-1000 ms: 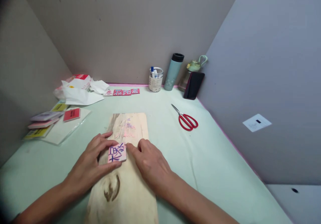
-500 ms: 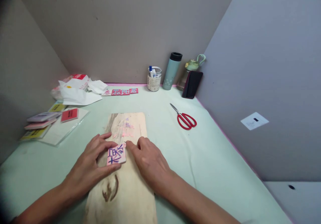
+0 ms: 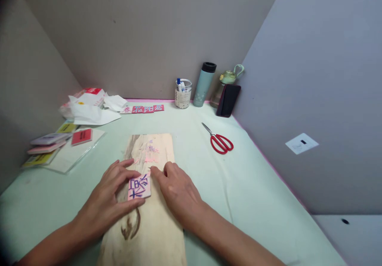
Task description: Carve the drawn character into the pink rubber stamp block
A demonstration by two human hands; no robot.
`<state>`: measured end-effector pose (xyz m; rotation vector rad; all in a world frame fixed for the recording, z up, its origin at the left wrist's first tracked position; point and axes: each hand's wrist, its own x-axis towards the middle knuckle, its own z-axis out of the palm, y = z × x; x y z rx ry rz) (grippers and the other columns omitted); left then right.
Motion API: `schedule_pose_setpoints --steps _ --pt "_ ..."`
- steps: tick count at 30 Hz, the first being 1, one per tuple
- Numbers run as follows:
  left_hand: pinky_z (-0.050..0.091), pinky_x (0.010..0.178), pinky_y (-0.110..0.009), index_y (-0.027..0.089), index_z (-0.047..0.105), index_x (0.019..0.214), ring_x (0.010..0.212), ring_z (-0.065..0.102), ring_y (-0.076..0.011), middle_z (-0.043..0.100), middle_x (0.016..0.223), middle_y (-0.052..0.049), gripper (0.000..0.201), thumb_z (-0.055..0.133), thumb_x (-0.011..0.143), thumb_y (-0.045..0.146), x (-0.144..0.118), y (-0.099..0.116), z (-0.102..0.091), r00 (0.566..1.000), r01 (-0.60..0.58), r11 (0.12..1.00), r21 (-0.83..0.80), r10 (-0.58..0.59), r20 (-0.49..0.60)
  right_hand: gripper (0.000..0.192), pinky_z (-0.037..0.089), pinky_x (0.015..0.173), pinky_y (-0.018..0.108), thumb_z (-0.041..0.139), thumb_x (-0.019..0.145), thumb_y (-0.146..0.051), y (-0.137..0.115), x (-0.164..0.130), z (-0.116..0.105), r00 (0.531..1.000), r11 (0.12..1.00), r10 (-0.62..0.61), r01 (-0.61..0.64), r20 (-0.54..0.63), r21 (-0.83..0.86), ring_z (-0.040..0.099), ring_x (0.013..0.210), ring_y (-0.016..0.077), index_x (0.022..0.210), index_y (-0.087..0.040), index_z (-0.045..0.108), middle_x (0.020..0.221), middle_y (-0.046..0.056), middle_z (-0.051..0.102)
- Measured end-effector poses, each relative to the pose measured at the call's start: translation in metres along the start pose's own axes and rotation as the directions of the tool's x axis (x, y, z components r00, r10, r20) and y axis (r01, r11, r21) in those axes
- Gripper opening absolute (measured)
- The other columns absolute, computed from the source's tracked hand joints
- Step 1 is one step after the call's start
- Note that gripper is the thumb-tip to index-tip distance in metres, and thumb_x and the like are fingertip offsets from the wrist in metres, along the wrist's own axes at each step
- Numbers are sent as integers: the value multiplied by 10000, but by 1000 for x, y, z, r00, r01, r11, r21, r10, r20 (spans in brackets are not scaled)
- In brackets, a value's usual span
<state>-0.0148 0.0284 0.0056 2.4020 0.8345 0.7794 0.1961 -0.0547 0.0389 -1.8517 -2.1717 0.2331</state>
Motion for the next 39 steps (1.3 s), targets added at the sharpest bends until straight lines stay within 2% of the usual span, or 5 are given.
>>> schedule_pose_setpoints --steps 11,29,39 --pt "274 1188 -645 275 558 1128 1377 473 -364 654 1097 -59 373 767 820 304 -1 3 -1 1000 -26 1000 7 26 2 299 419 650 297 581 915 -115 0 2 -2 1000 999 -3 3 0 -35 515 781 215 1187 -239 579 912 58 524" --pt "262 1185 -660 271 553 1130 1380 465 -368 655 1098 -58 387 780 818 307 -1 5 -2 999 -48 999 19 48 1 475 377 629 288 487 930 -110 6 3 1 997 997 39 -44 -70 -62 475 778 212 1389 -232 508 907 49 498" --pt "252 1194 -645 269 552 1149 1377 467 -368 652 1073 -60 419 797 812 310 -5 10 -3 996 -92 996 18 92 -1 413 365 604 275 463 923 -89 3 4 -1 997 998 44 -48 -66 -52 456 752 202 1295 -243 558 878 40 475"
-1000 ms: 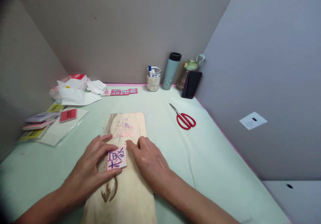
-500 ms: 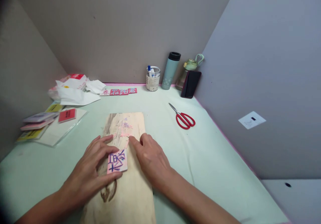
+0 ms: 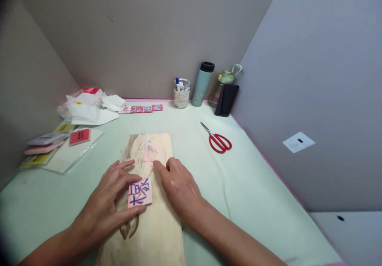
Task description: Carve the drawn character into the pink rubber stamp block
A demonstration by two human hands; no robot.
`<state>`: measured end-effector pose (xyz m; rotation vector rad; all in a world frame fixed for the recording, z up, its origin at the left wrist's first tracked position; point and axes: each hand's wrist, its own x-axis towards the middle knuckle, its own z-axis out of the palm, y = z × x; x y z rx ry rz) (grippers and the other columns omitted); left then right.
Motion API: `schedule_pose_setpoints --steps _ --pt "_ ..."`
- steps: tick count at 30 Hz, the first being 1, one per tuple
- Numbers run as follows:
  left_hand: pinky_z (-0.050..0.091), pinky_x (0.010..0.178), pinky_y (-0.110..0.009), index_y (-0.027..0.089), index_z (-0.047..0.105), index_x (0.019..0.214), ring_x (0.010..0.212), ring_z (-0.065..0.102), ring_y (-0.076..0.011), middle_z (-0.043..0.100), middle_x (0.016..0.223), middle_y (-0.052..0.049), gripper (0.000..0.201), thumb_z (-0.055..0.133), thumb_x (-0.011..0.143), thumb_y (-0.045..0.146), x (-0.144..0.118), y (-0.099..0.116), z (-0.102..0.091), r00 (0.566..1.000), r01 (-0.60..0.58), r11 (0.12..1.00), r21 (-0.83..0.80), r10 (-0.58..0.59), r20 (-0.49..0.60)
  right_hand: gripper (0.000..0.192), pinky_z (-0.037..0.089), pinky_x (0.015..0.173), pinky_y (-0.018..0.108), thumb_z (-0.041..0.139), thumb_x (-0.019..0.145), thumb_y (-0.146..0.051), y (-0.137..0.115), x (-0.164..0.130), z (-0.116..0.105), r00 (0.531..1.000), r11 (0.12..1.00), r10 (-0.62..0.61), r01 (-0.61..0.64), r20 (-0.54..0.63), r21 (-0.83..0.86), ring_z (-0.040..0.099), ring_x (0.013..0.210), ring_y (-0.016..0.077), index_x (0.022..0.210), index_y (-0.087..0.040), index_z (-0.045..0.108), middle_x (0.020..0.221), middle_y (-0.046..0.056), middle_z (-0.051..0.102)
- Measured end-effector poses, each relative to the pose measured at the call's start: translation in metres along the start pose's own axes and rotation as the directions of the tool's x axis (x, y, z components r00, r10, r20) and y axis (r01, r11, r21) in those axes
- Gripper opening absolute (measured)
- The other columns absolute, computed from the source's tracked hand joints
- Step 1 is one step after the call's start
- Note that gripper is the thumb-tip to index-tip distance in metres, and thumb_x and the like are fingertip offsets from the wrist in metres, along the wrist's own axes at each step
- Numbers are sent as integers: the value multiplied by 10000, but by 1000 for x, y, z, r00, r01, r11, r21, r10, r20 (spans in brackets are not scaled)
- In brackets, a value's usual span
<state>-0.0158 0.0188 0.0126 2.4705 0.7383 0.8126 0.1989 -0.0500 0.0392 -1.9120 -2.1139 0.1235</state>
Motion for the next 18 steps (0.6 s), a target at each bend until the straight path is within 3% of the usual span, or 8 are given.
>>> schedule_pose_setpoints --steps 5,10,14,18 --pt "200 1228 -624 265 560 1131 1373 475 -363 638 1016 -44 440 813 773 306 -3 9 8 999 -37 999 -35 38 24 449 419 651 307 418 947 -102 18 2 4 994 997 42 -36 -96 66 484 783 220 1361 -242 525 885 39 457" --pt "211 1221 -620 279 548 1186 1383 467 -361 638 1062 -48 433 786 828 334 -3 4 7 1000 -4 1000 -28 4 24 514 465 666 308 340 974 -64 25 2 6 982 969 -9 55 -188 242 525 776 206 1420 -278 482 894 32 481" --pt "220 1200 -642 279 540 1202 1387 453 -368 628 1103 -57 416 764 857 342 -1 -8 1 1000 22 1000 9 -22 4 432 498 711 300 364 1011 -103 21 1 3 979 932 -9 83 -206 352 571 806 189 1394 -250 500 936 39 514" --pt "232 1190 -653 269 537 1215 1391 441 -370 612 1148 -68 407 743 872 341 1 -15 -1 999 50 998 38 -50 -11 268 491 704 278 428 1027 -148 25 0 -2 979 908 -23 105 -202 406 595 807 173 1218 -205 607 939 52 557"
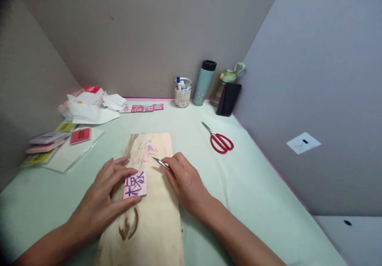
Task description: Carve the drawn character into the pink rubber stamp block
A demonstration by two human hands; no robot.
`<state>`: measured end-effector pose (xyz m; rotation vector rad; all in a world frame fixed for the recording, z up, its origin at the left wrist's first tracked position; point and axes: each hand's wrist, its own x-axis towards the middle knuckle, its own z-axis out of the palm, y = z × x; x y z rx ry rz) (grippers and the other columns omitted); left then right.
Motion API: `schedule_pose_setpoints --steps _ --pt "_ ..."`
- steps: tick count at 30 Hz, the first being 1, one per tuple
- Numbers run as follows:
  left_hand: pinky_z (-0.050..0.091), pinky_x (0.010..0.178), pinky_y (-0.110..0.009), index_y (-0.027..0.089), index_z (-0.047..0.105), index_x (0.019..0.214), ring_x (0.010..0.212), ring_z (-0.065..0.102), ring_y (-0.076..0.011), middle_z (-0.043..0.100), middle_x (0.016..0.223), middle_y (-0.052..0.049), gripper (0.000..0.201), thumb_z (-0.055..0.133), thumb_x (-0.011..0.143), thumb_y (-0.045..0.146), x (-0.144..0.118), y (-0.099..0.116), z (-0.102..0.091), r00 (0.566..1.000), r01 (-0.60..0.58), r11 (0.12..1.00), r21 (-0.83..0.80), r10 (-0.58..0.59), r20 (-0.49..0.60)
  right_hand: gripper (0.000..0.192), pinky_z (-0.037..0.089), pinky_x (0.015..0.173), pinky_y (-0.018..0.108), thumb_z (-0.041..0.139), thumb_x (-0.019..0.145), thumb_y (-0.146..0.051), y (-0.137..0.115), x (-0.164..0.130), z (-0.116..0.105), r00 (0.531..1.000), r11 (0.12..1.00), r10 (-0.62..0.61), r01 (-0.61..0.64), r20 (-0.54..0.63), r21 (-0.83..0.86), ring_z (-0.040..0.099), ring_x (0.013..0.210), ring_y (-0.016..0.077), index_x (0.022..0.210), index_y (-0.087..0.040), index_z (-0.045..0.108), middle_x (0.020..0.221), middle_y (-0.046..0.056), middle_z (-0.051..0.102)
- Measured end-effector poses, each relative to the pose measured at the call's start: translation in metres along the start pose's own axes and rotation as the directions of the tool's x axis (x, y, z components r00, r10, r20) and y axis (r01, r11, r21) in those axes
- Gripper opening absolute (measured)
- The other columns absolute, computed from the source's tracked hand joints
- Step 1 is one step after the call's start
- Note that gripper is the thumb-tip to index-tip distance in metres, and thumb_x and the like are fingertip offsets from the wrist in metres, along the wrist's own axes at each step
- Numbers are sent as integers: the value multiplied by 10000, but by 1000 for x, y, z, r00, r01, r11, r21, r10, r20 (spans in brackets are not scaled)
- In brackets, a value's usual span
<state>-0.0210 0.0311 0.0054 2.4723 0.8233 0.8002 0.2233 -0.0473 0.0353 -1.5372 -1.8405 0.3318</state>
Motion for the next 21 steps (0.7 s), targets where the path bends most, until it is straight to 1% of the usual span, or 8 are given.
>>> schedule_pose_setpoints --steps 1,3,6,10,14,19,21 --pt "231 1190 -653 269 535 1219 1394 436 -367 609 1160 -70 403 737 878 340 0 -1 0 1000 9 1000 7 -9 4 257 485 694 270 436 1029 -154 1 -1 -2 1000 1000 -14 14 22 5 596 801 169 1197 -203 623 932 52 564" --pt "239 1183 -658 274 532 1220 1395 431 -363 607 1175 -68 394 728 884 339 0 -3 0 999 23 1000 16 -23 25 272 476 681 263 439 1036 -165 2 -3 -7 995 998 -57 57 85 -5 595 783 161 1222 -197 636 924 52 579" --pt "259 1165 -670 289 521 1227 1402 417 -363 611 1193 -61 393 717 889 333 1 -4 0 996 49 999 19 -51 71 299 457 636 263 433 1046 -182 3 -9 -12 979 991 -105 118 174 -65 580 725 153 1253 -185 648 896 49 596" --pt "235 1173 -674 300 512 1251 1421 392 -359 610 1216 -55 392 691 902 320 2 -3 -3 992 69 998 17 -70 106 316 438 592 269 430 1055 -216 0 -14 -17 961 978 -148 177 233 -111 572 684 151 1259 -186 669 886 52 604" --pt "228 1192 -651 297 512 1274 1448 361 -348 600 1234 -59 378 649 921 302 2 -2 -5 988 83 997 -3 -82 130 323 444 605 272 437 1056 -225 -2 -13 -21 946 976 -149 187 287 -109 593 711 148 1282 -217 669 947 63 618" --pt "231 1190 -655 302 526 1273 1446 369 -360 608 1232 -56 371 646 922 314 2 -3 -4 988 90 996 -10 -88 126 314 422 589 276 442 1060 -237 -4 -13 -21 912 973 -141 200 386 -116 571 680 143 1274 -233 672 906 43 611" --pt "236 1185 -663 302 531 1271 1444 371 -364 612 1228 -59 368 648 923 320 2 -4 -4 988 92 996 -16 -89 128 311 416 587 273 439 1062 -242 -4 -13 -20 909 975 -133 191 394 -112 568 677 141 1263 -232 676 902 41 609"
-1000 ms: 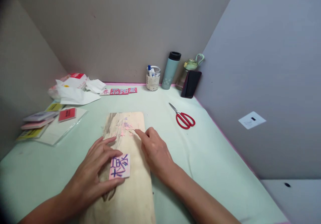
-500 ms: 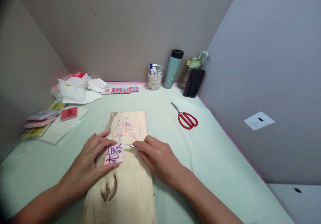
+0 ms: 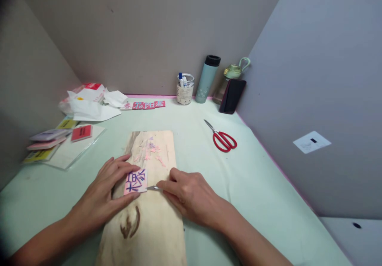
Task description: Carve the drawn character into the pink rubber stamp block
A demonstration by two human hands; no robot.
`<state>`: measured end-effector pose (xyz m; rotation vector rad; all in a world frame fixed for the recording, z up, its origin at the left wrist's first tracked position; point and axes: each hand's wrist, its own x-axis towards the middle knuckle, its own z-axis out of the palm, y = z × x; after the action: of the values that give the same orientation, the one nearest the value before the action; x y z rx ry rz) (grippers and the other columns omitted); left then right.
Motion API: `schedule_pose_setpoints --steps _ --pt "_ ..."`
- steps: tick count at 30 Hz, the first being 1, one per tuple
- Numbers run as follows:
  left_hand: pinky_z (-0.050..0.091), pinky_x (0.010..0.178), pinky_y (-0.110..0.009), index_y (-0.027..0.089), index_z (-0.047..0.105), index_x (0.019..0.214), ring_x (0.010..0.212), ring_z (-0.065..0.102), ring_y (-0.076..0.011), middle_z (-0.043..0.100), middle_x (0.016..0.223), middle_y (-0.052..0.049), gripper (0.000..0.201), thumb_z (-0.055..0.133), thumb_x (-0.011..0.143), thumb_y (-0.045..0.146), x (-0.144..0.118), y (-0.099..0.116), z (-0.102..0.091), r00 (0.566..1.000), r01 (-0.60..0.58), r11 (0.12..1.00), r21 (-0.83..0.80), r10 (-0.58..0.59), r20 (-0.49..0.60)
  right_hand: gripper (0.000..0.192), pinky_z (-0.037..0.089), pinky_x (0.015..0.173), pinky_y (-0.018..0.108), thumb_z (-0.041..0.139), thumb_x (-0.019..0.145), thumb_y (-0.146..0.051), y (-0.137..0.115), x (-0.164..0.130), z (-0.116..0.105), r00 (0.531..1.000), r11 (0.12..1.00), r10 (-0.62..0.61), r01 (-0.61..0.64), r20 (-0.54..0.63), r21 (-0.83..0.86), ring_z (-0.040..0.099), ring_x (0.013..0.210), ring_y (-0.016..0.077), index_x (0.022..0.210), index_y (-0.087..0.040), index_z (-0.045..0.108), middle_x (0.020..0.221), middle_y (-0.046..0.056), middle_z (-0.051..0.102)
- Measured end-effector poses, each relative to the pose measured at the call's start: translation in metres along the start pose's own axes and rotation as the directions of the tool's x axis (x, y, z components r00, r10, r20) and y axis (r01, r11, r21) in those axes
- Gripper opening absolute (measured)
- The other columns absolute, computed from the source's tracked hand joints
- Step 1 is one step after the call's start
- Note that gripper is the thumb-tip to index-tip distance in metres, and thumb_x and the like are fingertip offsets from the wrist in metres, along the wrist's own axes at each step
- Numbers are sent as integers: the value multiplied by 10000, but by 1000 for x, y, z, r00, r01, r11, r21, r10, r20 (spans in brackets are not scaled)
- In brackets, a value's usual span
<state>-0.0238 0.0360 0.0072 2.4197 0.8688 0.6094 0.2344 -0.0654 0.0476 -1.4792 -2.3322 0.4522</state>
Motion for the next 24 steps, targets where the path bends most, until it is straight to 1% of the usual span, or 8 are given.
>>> schedule_pose_setpoints --steps 7,11,17,21,24 --pt "248 1182 -679 285 560 1252 1436 387 -371 628 1213 -64 355 657 912 321 0 0 -1 1000 -3 1000 -11 3 -6 305 394 580 272 447 1056 -231 0 0 5 999 1000 -13 12 -52 -9 546 676 140 1244 -215 687 899 46 610" --pt "258 1186 -667 282 574 1247 1439 389 -372 633 1211 -67 352 661 909 326 1 0 -1 1000 6 1000 -13 -6 -6 303 402 590 271 451 1055 -227 1 0 4 998 1000 -15 16 -63 15 556 684 139 1237 -212 694 893 44 610" --pt "235 1199 -647 285 572 1252 1437 393 -363 634 1208 -68 352 660 913 324 0 0 0 1000 0 1000 -19 -1 -14 306 424 606 269 457 1049 -218 3 -1 0 998 999 7 -3 -69 50 576 695 138 1248 -209 689 915 49 618" --pt "233 1201 -643 285 571 1248 1442 381 -363 628 1207 -69 348 662 914 325 -1 0 0 1000 5 1000 -29 -6 -13 294 420 603 264 459 1052 -228 3 -1 4 998 999 0 3 -58 47 575 698 137 1234 -217 690 907 43 616" --pt "248 1200 -632 286 571 1250 1443 376 -363 623 1208 -68 351 663 915 332 0 0 -1 1000 7 999 -41 -7 -11 300 409 593 266 442 1056 -230 3 1 9 997 1000 -6 7 -76 7 566 691 139 1231 -211 685 899 44 612"
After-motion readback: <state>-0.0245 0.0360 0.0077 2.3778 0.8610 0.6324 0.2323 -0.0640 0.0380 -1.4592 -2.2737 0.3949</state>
